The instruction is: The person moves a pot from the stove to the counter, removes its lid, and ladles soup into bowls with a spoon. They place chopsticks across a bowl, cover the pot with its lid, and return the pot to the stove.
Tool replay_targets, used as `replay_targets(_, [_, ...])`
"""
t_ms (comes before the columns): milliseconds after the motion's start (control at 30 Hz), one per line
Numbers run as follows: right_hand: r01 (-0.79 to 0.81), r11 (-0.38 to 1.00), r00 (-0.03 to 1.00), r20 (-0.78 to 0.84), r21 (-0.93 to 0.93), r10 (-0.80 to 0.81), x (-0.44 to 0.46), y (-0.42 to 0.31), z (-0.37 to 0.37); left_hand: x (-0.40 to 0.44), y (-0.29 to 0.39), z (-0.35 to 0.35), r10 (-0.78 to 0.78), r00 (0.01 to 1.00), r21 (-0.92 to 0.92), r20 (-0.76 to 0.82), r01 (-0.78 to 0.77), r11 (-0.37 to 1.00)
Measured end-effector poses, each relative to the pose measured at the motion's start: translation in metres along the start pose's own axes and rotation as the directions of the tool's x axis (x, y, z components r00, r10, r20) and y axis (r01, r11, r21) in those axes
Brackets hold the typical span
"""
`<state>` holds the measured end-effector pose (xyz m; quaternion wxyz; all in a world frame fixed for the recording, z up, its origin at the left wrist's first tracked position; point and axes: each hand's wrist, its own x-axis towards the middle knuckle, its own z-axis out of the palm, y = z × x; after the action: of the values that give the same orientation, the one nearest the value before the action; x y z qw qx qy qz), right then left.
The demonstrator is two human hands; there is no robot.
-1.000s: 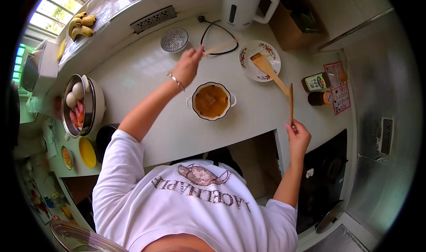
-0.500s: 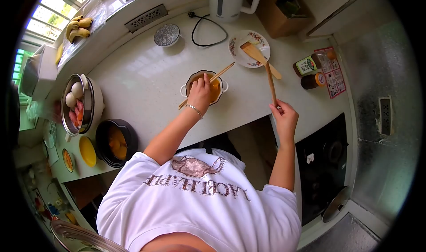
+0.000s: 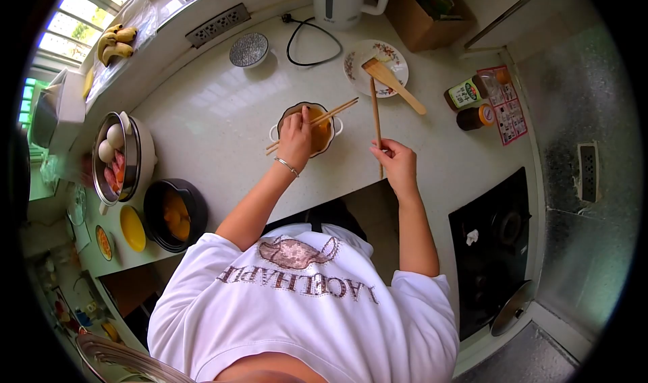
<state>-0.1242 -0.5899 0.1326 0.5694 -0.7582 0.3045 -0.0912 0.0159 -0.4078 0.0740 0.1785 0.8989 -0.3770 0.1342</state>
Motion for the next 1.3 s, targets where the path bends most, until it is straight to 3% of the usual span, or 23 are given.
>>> replay_targets(100, [0.006, 1.000, 0.999, 0.033, 0.029, -0.007, 0.012, 0.009, 0.020, 0.001, -0.006, -0.018, -0.006, 0.995, -0.117, -0.100, -0.006, 0.993])
replay_targets(167, [-0.112, 0.978, 0.991, 0.086, 0.175, 0.098, 0.016, 0.014, 0.031, 0.003, -0.021, -0.043, -0.109, 0.979, -0.112, -0.170, 0.091, 0.990])
replay_targets(233, [-0.113, 0.979, 0.990, 0.107, 0.173, 0.095, 0.019, 0.024, 0.037, -0.003, -0.048, -0.050, -0.279, 0.941, -0.148, -0.192, 0.253, 0.956])
replay_targets(300, [-0.111, 0.990, 0.989, 0.108, 0.092, 0.101, 0.018, 0.027, 0.044, -0.020, -0.085, -0.028, -0.507, 0.854, -0.361, 0.114, 0.512, 0.780])
replay_targets(333, [-0.110, 0.990, 0.988, 0.117, 0.091, 0.099, 0.019, 0.028, 0.047, -0.022, -0.094, -0.028, -0.476, 0.822, -0.285, 0.312, 0.559, 0.779])
replay_targets(367, [-0.097, 0.990, 0.990, 0.115, 0.098, 0.086, 0.019, 0.029, 0.049, -0.025, -0.097, -0.025, -0.483, 0.819, -0.280, 0.310, 0.565, 0.776])
replay_targets(400, [-0.083, 0.991, 0.991, 0.111, 0.104, 0.071, 0.020, 0.028, 0.052, -0.025, -0.097, -0.024, -0.503, 0.679, -0.479, 0.534, 0.734, 0.482])
replay_targets(433, [-0.080, 0.991, 0.991, 0.117, 0.104, 0.068, 0.020, 0.026, 0.053, -0.024, -0.097, -0.023, -0.409, 0.540, -0.549, 0.735, 0.829, 0.107])
replay_targets(467, [-0.092, 0.989, 0.990, 0.115, 0.120, 0.078, 0.020, 0.022, 0.052, -0.024, -0.098, -0.022, -0.345, 0.525, -0.562, 0.778, 0.827, -0.012])
replay_targets(500, [-0.105, 0.985, 0.990, 0.113, 0.134, 0.090, 0.019, 0.020, 0.052, -0.024, -0.096, -0.022, -0.348, 0.523, -0.563, 0.778, 0.826, -0.015])
replay_targets(567, [-0.107, 0.984, 0.989, 0.117, 0.144, 0.090, 0.018, 0.020, 0.049, -0.023, -0.094, -0.023, -0.258, 0.488, -0.543, 0.834, 0.810, -0.222])
replay_targets(600, [-0.109, 0.981, 0.989, 0.117, 0.158, 0.091, 0.017, 0.020, 0.048, -0.024, -0.097, -0.019, -0.262, 0.489, -0.545, 0.832, 0.807, -0.225])
replay_targets(667, [-0.110, 0.985, 0.988, 0.124, 0.135, 0.093, 0.017, 0.021, 0.044, -0.029, -0.103, -0.011, -0.143, 0.514, -0.524, 0.846, 0.749, -0.406])
replay_targets(1000, [-0.152, 0.982, 0.984, 0.111, 0.115, 0.140, 0.015, 0.017, 0.033, -0.034, -0.118, -0.016, -0.195, 0.489, -0.513, 0.850, 0.686, -0.517])
replay_targets(1067, [-0.160, 0.980, 0.982, 0.117, 0.119, 0.146, 0.016, 0.018, 0.033, -0.031, -0.124, -0.022, -0.282, 0.474, -0.545, 0.834, 0.633, -0.550])
replay_targets(1300, [-0.162, 0.977, 0.977, 0.160, 0.136, 0.140, 0.023, 0.016, 0.041, -0.028, -0.169, -0.032, -0.340, 0.462, -0.572, 0.819, 0.615, -0.543])
